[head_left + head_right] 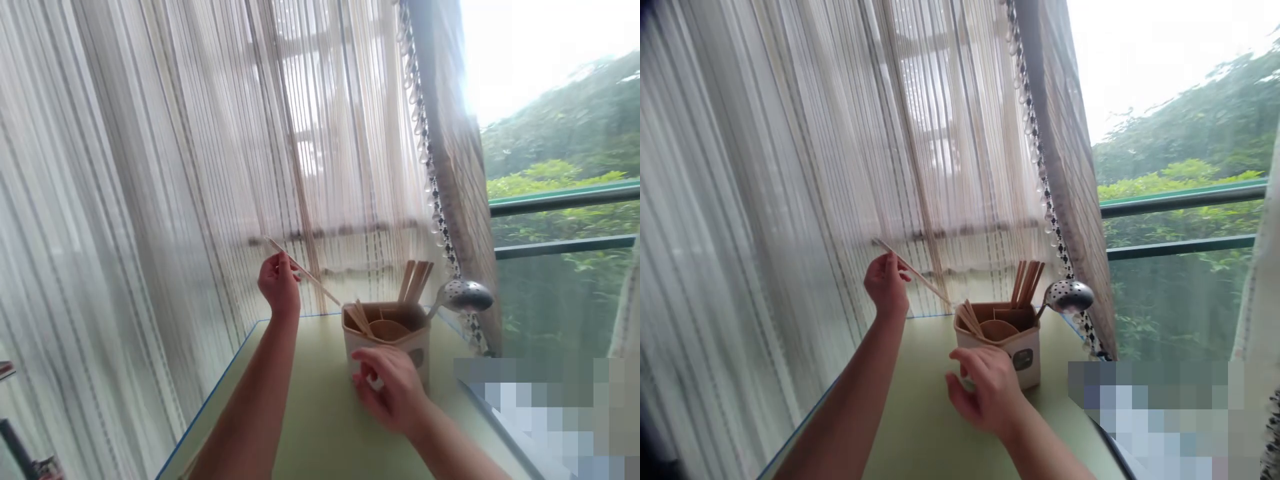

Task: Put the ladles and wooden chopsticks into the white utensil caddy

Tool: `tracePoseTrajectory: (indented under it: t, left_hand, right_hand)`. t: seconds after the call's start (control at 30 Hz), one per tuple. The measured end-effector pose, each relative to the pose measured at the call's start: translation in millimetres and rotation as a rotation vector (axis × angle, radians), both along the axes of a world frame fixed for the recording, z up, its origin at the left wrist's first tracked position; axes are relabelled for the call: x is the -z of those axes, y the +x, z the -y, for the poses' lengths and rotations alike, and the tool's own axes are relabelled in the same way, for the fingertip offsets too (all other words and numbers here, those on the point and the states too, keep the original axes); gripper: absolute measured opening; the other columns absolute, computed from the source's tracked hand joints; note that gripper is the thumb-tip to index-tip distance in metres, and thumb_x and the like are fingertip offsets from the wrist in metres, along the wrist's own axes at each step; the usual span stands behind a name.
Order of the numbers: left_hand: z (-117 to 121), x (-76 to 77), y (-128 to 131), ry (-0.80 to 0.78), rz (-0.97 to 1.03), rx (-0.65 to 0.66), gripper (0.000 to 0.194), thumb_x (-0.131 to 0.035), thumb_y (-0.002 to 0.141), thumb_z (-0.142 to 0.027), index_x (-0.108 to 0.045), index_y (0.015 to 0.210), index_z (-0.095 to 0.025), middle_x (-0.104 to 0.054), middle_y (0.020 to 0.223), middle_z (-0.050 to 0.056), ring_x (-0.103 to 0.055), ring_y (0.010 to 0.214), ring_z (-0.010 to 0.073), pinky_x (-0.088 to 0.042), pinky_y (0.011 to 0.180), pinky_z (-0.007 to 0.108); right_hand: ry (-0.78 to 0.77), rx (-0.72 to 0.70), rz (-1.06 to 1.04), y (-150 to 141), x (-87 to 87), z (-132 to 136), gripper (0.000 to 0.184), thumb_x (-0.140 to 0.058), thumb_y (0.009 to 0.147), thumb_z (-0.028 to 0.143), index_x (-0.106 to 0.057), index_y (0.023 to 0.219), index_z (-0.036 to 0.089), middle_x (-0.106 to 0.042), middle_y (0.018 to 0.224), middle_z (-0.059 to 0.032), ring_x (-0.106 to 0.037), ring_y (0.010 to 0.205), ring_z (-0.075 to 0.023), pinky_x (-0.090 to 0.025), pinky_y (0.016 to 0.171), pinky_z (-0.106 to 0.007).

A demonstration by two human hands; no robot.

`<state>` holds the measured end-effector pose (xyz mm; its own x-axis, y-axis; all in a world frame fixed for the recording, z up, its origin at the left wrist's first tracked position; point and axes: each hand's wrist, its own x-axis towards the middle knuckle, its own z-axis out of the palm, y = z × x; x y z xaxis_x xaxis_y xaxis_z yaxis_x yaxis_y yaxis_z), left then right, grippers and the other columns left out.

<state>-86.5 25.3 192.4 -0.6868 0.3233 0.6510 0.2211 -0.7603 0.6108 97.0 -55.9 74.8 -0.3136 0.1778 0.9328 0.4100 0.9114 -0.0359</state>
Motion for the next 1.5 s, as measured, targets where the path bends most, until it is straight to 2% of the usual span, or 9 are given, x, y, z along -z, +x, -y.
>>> tracePoseTrajectory:
  t: [0.27, 0.4, 0.53, 0.67, 0.8, 0.93, 1.13, 1.27, 1.5]
  left_hand:
    - [-24.0, 25.0, 22.5, -0.120, -0.218, 0.043, 0.031, -0.052, 0.080, -0.044, -0.058, 0.085, -0.014, -0.060, 0.064, 0.000, -0.056, 0.049, 0.0091, -0.043, 0.041, 0.017]
    - [-21.3, 29.2, 20.2, -0.223, -0.446, -0.086, 0.027, -0.051, 0.083, -0.038, -0.062, 0.085, -0.014, -0.066, 0.073, 0.005, -0.060, 0.062, 0.0121, -0.047, 0.056, 0.022]
    - [-22.4, 29.8, 12.6, -0.423, -0.768, 0.034, 0.023, -0.058, 0.078, -0.035, -0.068, 0.078, -0.015, -0.068, 0.070, 0.005, -0.060, 0.065, 0.0145, -0.045, 0.062, 0.026]
    - [-31.1, 35.1, 6.2, -0.599, -0.807, 0.286, 0.021, -0.061, 0.073, -0.033, -0.069, 0.075, -0.014, -0.067, 0.067, 0.005, -0.059, 0.061, 0.0138, -0.043, 0.059, 0.025]
    - [-33.9, 40.7, 6.7, -0.618, -0.790, 0.394, 0.020, -0.065, 0.068, -0.031, -0.069, 0.075, -0.013, -0.067, 0.068, 0.005, -0.058, 0.063, 0.0132, -0.043, 0.062, 0.026]
    - [-30.4, 43.4, 11.5, -0.700, -0.780, 0.524, 0.019, -0.067, 0.064, -0.029, -0.070, 0.075, -0.013, -0.066, 0.066, 0.003, -0.056, 0.060, 0.0117, -0.042, 0.057, 0.023]
    - [-31.6, 50.3, 19.1, -0.782, -0.852, 0.491, 0.024, -0.068, 0.063, -0.034, -0.071, 0.073, -0.013, -0.064, 0.061, 0.002, -0.052, 0.055, 0.0110, -0.037, 0.050, 0.022]
    - [-31.2, 51.6, 20.8, -0.781, -0.897, 0.436, 0.023, -0.064, 0.065, -0.034, -0.071, 0.072, -0.013, -0.062, 0.059, 0.001, -0.050, 0.053, 0.0101, -0.036, 0.050, 0.023]
    - [-30.1, 49.2, 14.2, -0.837, -0.844, 0.487, 0.017, -0.064, 0.062, -0.023, -0.070, 0.073, -0.013, -0.064, 0.062, 0.003, -0.053, 0.057, 0.0110, -0.039, 0.054, 0.023]
  right_hand:
    - [-0.032, -0.060, -0.016, 4.8, -0.3, 0.9, 0.022, -0.038, 0.084, 0.026, -0.052, 0.099, 0.017, -0.055, 0.063, -0.0012, -0.052, 0.056, -0.0145, -0.040, 0.059, -0.031]
    - [0.019, -0.031, 0.013, 14.1, -8.2, 4.3, 0.020, -0.041, 0.084, 0.026, -0.055, 0.095, 0.017, -0.058, 0.066, -0.0029, -0.054, 0.059, -0.0151, -0.040, 0.059, -0.029]
    - [-0.158, 0.084, -0.123, 23.8, -42.9, -0.1, 0.019, -0.044, 0.086, 0.028, -0.058, 0.095, 0.017, -0.060, 0.067, -0.0013, -0.056, 0.058, -0.0124, -0.041, 0.057, -0.024]
    - [-0.443, 0.332, -0.122, 23.8, -99.0, -30.8, 0.038, -0.036, 0.090, 0.041, -0.064, 0.077, 0.019, -0.062, 0.063, -0.0018, -0.057, 0.058, -0.0133, -0.039, 0.055, -0.024]
    - [-0.747, 0.485, 0.206, 14.3, -133.6, -70.7, 0.024, -0.053, 0.080, 0.036, -0.068, 0.093, 0.022, -0.069, 0.084, -0.0056, -0.058, 0.064, -0.0156, -0.040, 0.056, -0.026]
    - [-0.706, 0.460, 0.158, 7.3, -131.7, -88.1, 0.025, -0.054, 0.078, 0.031, -0.067, 0.098, 0.024, -0.069, 0.087, -0.0038, -0.059, 0.068, -0.0151, -0.041, 0.060, -0.026]
    - [-0.488, 0.371, 0.116, 6.8, -117.9, -92.3, 0.022, -0.054, 0.080, 0.031, -0.069, 0.095, 0.026, -0.068, 0.091, -0.0022, -0.059, 0.073, -0.0146, -0.042, 0.065, -0.025]
    - [-0.494, 0.316, 0.220, 0.2, -110.3, -98.3, 0.018, -0.055, 0.079, 0.028, -0.071, 0.088, 0.025, -0.070, 0.088, -0.0027, -0.061, 0.077, -0.0161, -0.044, 0.071, -0.026]
    - [-0.490, 0.277, 0.152, -10.7, -97.5, -113.8, 0.019, -0.055, 0.077, 0.019, -0.071, 0.086, 0.023, -0.071, 0.089, -0.0033, -0.062, 0.086, -0.0178, -0.044, 0.081, -0.029]
